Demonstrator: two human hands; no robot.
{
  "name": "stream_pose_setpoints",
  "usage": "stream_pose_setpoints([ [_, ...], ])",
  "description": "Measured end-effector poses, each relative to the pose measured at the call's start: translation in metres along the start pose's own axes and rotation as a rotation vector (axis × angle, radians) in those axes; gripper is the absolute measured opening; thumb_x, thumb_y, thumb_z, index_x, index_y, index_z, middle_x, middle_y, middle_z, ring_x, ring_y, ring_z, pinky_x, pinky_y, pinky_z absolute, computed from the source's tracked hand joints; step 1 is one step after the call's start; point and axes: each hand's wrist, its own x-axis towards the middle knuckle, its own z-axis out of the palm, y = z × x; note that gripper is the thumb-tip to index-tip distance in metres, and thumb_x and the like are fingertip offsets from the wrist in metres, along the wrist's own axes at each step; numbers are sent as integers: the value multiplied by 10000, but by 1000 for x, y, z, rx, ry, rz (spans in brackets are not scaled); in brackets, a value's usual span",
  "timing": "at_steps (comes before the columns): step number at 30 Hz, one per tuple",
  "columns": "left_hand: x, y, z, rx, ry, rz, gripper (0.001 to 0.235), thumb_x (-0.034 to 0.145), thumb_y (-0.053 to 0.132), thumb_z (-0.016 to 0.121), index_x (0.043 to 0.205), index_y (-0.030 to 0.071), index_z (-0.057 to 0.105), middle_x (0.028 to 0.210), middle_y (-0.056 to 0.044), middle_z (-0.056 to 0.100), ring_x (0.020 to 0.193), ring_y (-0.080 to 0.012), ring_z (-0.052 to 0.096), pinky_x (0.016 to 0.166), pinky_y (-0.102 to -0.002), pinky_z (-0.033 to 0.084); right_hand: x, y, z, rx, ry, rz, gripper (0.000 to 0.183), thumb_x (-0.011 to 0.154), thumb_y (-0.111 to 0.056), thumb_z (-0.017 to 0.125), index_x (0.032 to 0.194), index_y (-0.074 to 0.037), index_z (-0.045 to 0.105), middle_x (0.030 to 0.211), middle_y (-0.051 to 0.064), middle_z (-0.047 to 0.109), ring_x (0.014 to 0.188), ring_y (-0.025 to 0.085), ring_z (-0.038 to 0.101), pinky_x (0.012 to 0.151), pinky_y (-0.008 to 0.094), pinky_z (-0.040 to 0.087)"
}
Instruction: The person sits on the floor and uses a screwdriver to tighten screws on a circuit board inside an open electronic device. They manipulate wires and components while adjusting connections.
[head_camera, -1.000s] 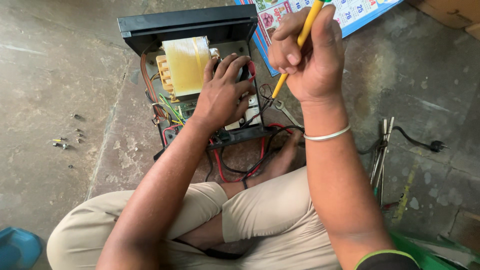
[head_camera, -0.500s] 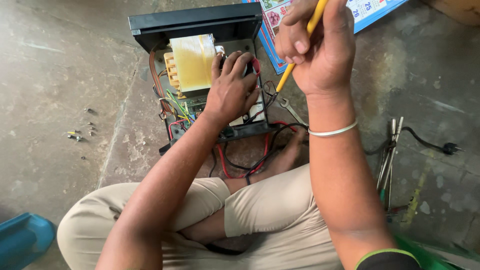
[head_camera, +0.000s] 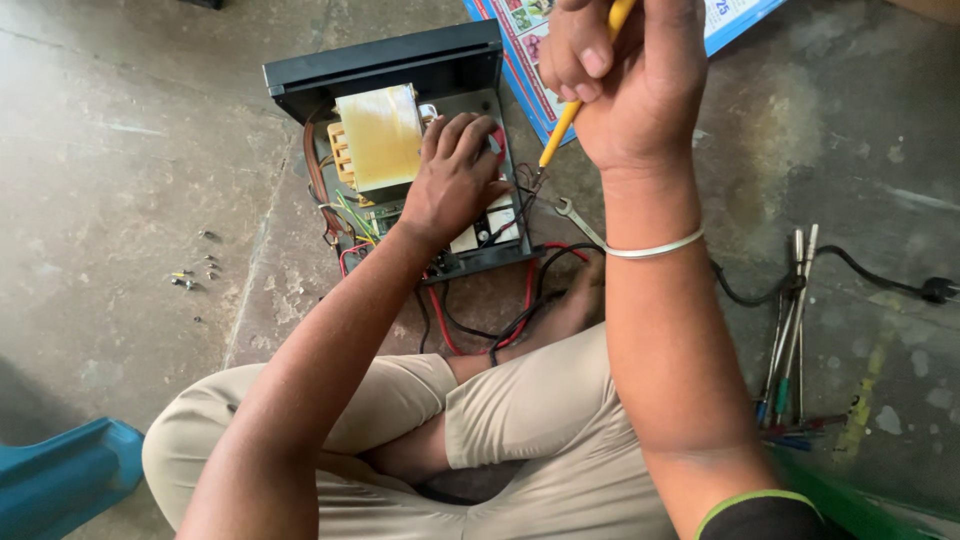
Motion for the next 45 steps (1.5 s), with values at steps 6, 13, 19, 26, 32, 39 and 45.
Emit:
stream_pose_setpoints([
  [6, 5, 3, -6, 63, -25, 17, 351, 894, 383, 786, 1019, 65, 702, 1383, -153, 525, 1366, -366, 418, 1163, -586, 297, 0, -3, -4, 15, -31, -16, 552, 1190, -436, 458, 814, -35, 414, 646, 67, 392, 530, 189, 362, 540, 320, 295],
  [13, -4, -7, -33, -76, -124, 87, 129, 864, 254, 751, 978, 209, 787, 1483, -101, 526, 1448, -345, 394, 1170, -533, 314, 0, -5, -8, -12, -18, -20, 547, 1208, -401, 439, 798, -39, 406, 634, 68, 371, 526, 182, 338, 534, 318, 274],
  [19, 1, -4, -41, -134, -110, 42, 92, 856, 222, 770, 938, 231, 811, 1486, -87, 536, 1459, -335, 401, 1173, -497, 327, 1, -3, -6, 37, 9, -4, 502, 1180, -385, 462, 818, -39, 420, 649, 61, 391, 529, 180, 354, 556, 320, 306],
  [26, -12, -5, -83, -424, 37, -258, 140, 929, 171, 729, 1025, 69, 721, 1202, -104, 694, 1166, -278, 630, 1029, -428, 494, 3, 11, 12, -63, -32, -34, 528, 1219, -433, 505, 878, -32, 465, 711, 76, 433, 589, 188, 393, 563, 309, 306],
  [32, -115, -76, -164, -357, 66, -612, 209, 900, 126, 704, 1081, 24, 724, 961, -103, 768, 862, -159, 758, 792, -314, 594, -6, 31, 54, -129, -96, 68, 647, 1118, -598, 486, 1157, 30, 640, 699, 19, 444, 550, 91, 370, 523, 239, 305],
  [39, -222, -183, -165, -155, -172, -1353, 215, 810, 252, 805, 988, 131, 815, 859, -100, 771, 779, -221, 755, 763, -354, 595, -10, 27, 69, -305, -143, 40, 688, 1142, -648, 454, 1142, 25, 600, 659, 40, 396, 495, 110, 354, 531, 282, 305],
  [45, -241, -220, -132, 92, -107, -1470, 163, 755, 156, 782, 891, 209, 854, 921, -113, 773, 843, -269, 756, 826, -364, 589, -15, 20, 59, -323, -108, 66, 619, 1173, -600, 473, 1182, 17, 523, 723, 94, 422, 571, 188, 374, 551, 297, 290],
])
